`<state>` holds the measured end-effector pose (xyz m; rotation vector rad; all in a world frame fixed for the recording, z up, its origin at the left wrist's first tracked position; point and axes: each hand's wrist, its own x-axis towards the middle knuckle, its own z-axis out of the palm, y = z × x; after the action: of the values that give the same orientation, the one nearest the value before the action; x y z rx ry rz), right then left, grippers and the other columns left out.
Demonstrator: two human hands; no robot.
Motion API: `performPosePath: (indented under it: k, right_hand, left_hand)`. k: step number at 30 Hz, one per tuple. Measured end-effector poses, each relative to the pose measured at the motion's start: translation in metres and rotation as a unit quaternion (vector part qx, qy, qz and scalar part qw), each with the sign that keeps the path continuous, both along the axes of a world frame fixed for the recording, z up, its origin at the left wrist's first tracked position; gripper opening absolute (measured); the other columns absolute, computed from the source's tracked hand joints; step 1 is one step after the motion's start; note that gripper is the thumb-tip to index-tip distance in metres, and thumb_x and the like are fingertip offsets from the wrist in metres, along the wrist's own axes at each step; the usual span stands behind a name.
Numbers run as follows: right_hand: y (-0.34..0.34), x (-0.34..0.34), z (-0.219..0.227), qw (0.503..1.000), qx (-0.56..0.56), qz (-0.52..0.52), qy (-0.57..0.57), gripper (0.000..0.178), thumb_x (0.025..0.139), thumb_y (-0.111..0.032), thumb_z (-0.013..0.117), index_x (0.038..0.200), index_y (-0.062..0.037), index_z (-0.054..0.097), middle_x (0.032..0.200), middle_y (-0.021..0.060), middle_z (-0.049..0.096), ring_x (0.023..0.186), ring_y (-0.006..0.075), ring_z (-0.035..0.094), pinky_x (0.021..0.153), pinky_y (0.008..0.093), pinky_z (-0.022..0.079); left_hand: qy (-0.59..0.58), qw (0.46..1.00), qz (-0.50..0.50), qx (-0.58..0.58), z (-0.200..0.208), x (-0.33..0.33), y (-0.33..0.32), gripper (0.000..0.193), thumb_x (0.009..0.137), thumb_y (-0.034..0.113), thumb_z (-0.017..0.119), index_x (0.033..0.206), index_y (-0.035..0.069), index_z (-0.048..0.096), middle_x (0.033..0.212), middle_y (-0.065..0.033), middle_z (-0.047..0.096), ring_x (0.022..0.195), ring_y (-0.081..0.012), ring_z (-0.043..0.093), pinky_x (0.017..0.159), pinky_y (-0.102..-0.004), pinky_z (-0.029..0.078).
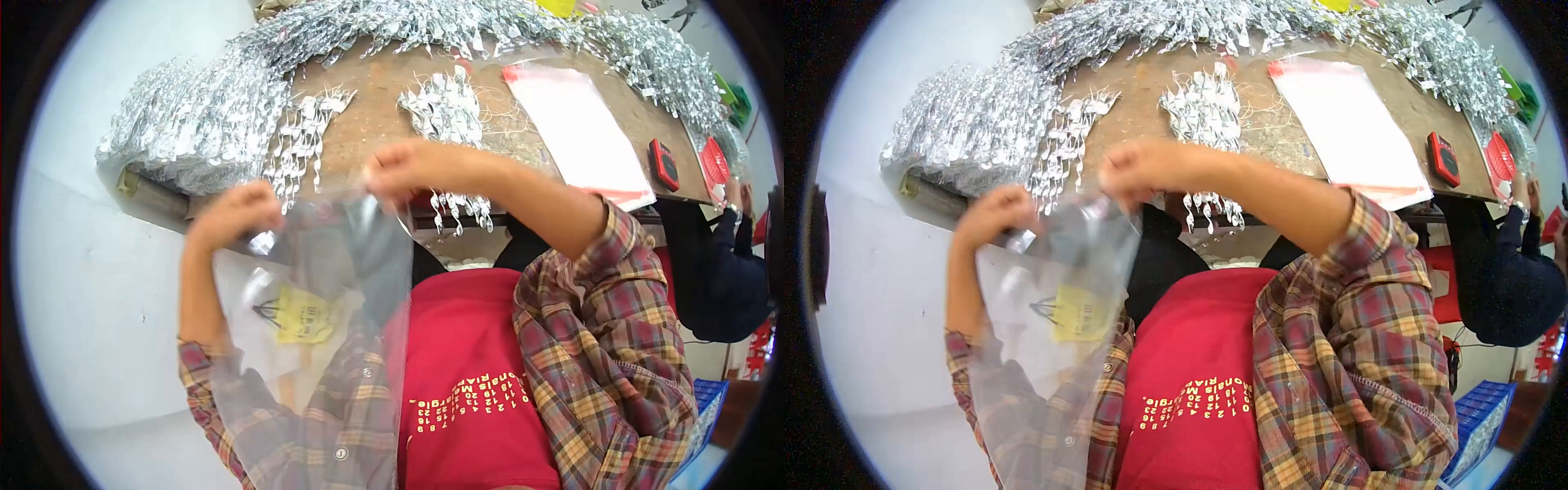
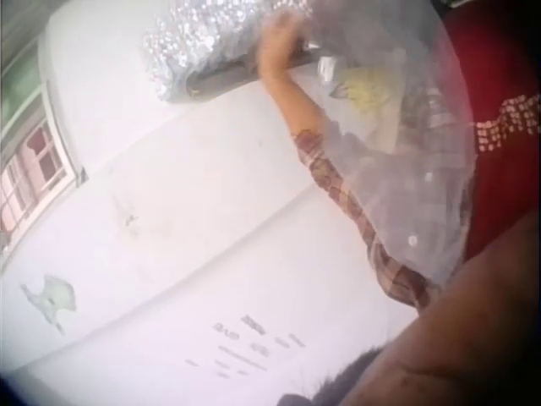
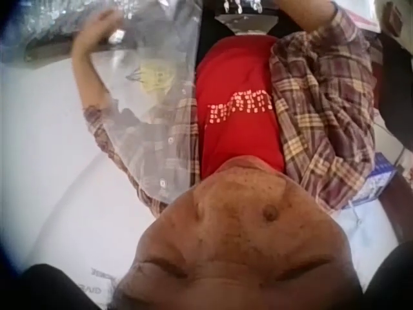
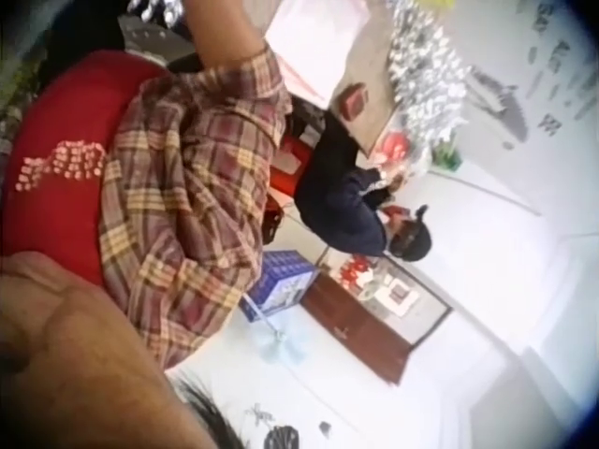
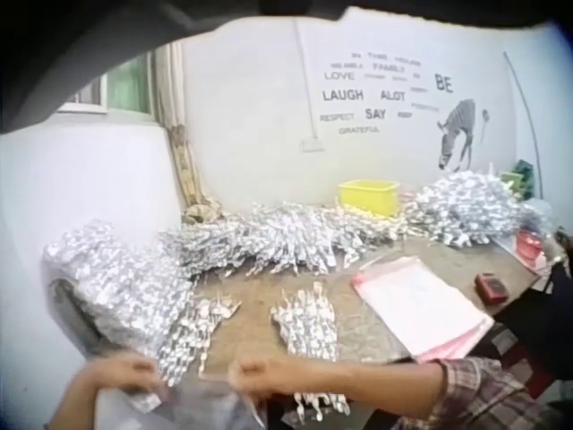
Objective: The worker is counting and placing silver tinsel garlands into plastic bags for packaging.
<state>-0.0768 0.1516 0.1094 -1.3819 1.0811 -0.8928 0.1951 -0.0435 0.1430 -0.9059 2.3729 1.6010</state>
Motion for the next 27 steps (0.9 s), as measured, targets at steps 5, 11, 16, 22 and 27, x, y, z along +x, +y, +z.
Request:
performPosePath:
  k: [5,11,16,22,27]
  right_hand:
    - [0.103,0.004,-0.06,0.997,0.074,0.021,-0.028,0.02,0.093,-0.022,0.056,0.095,-0.0026,0.059,0.086,-0.0003,0.059,0.081,0.0076,0.058,0.075,0.0261,0.048]
    - [0.163,-0.043,-0.091,0.989,0.078,-0.082,0.092,0.016,0.093,-0.013,0.056,0.095,0.0012,0.062,0.083,0.003,0.064,0.078,0.0096,0.06,0.074,0.0257,0.047]
    - [0.163,-0.078,-0.107,0.965,-0.03,-0.089,0.244,0.01,0.088,-0.01,0.061,0.093,-0.0019,0.064,0.083,0.0072,0.065,0.078,0.018,0.064,0.072,0.0308,0.049]
    - [0.147,-0.09,-0.116,0.896,-0.197,-0.024,0.397,0.011,0.083,-0.018,0.064,0.087,-0.0082,0.065,0.085,0.0069,0.065,0.085,0.029,0.06,0.077,0.0402,0.046]
    - [0.141,-0.091,-0.105,0.831,-0.297,0.009,0.471,0.007,0.082,-0.017,0.064,0.082,-0.0097,0.063,0.077,0.0064,0.06,0.083,0.0279,0.058,0.08,0.0393,0.044]
  left_hand:
    - [-0.02,0.973,-0.177,0.148,-0.091,-0.032,0.078,0.017,0.088,0.02,0.064,0.089,0.004,0.061,0.092,-0.0013,0.065,0.085,-0.0071,0.056,0.073,-0.0237,0.046]
    - [0.088,0.964,-0.237,0.084,-0.152,-0.093,0.116,0.022,0.088,0.022,0.064,0.086,0.001,0.059,0.099,-0.0078,0.062,0.098,-0.0123,0.054,0.082,-0.0287,0.044]
    - [0.134,0.966,-0.219,0.027,-0.161,-0.119,0.118,0.02,0.086,0.021,0.066,0.086,0.002,0.061,0.111,-0.0119,0.064,0.105,-0.0139,0.055,0.087,-0.0306,0.043]
    - [0.182,0.951,-0.228,-0.103,-0.166,-0.123,0.12,0.017,0.081,0.018,0.068,0.084,0.002,0.061,0.105,-0.017,0.063,0.106,-0.029,0.059,0.087,-0.0339,0.044]
    - [0.185,0.951,-0.207,-0.136,-0.158,-0.122,0.122,0.015,0.079,0.015,0.068,0.083,0.002,0.063,0.117,-0.0222,0.06,0.123,-0.0327,0.05,0.093,-0.0361,0.042]
